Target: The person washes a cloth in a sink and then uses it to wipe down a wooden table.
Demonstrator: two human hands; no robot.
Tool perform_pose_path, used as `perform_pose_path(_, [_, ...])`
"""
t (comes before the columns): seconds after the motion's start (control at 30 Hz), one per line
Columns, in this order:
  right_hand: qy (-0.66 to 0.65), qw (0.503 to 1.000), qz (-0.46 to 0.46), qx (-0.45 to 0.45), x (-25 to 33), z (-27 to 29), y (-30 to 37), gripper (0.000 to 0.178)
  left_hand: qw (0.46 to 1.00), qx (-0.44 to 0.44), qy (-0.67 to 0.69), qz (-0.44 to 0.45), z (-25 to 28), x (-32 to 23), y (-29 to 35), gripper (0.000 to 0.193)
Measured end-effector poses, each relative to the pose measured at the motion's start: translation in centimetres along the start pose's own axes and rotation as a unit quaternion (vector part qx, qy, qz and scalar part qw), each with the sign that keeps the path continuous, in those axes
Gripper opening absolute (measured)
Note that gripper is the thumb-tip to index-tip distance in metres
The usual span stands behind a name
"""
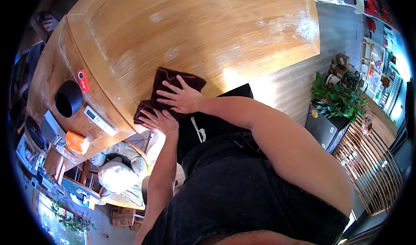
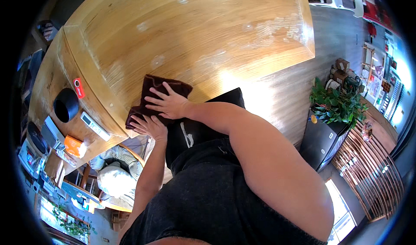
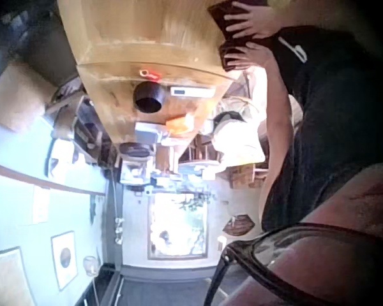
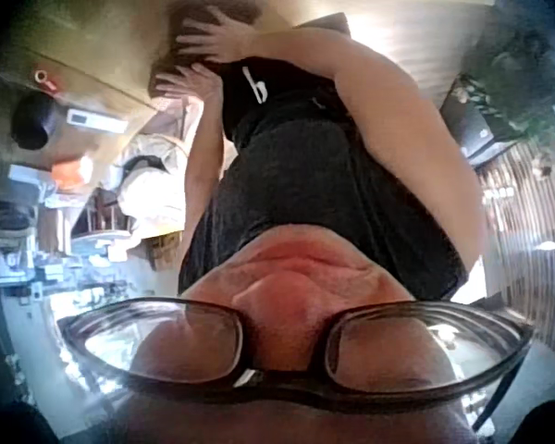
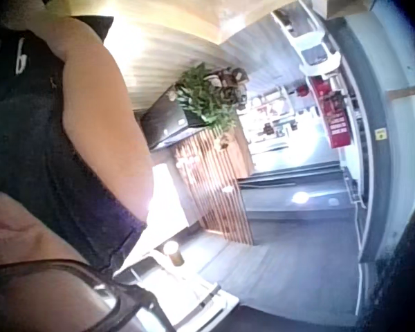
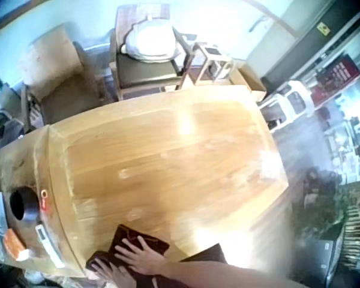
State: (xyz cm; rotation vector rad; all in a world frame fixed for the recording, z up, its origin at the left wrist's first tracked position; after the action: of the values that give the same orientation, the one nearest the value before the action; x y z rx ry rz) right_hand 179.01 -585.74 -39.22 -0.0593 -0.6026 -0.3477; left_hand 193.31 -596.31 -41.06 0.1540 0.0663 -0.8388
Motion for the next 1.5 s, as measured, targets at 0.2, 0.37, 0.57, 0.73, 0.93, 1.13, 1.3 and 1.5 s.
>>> perform_pose_path(0.2, [0.032, 0.998, -0.037, 0.035, -8.3, 6.3, 9.4, 0.067, 0.996, 0.050, -0.005, -0.068, -0.7, -12.8, 1.5, 0.060])
perform_pose_path(0.37, [0.069, 0.993, -0.087, -0.037, -17.4, 12.2, 20.4, 0.066, 0.983, 0.061, 0.006, -0.174, -1.3, -27.4, 2.6, 0.060])
perform_pose_path(0.57, [0.095, 0.927, -0.356, -0.072, -27.8, 18.1, 37.5, 0.069, 0.926, 0.132, -0.010, -0.354, -3.5, -47.7, 6.1, 0.072])
perform_pose_path(0.73, [-0.048, 0.756, -0.574, -0.311, -30.7, 16.9, 49.1, 0.084, 0.824, 0.182, 0.022, -0.537, -5.1, -61.8, 10.4, 0.083])
perform_pose_path(0.93, [-0.273, 0.582, -0.558, -0.525, -34.7, 14.9, 50.1, 0.088, 0.765, 0.231, -0.013, -0.601, -5.5, -70.2, 10.1, 0.098])
perform_pose_path(1.13, [-0.231, 0.663, -0.550, -0.452, -43.3, 22.1, 56.9, 0.044, 0.760, 0.213, 0.060, -0.611, -5.8, -79.8, 10.2, 0.106])
perform_pose_path(1.3, [-0.211, 0.715, -0.615, -0.256, -47.9, 25.0, 54.7, 0.047, 0.778, 0.221, 0.243, -0.536, -2.3, -75.8, 3.3, 0.102])
perform_pose_path(1.5, [-0.184, 0.743, -0.565, -0.307, -56.6, 32.0, 42.2, 0.070, 0.960, -0.030, 0.146, -0.238, -2.3, -51.7, -10.5, 0.086])
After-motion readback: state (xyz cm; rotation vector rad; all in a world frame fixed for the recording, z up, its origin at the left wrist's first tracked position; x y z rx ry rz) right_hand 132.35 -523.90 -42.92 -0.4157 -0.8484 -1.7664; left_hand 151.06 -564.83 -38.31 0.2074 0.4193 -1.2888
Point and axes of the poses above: each hand's wrist, its own y-axis away from the middle knuckle, its own z-axis out of the back of the hand, x = y × z, the point moved 4 cm from there along -y, towards the middle knuckle, and after that the axes turned 5 degrees about -x, right-handed, at the moved point
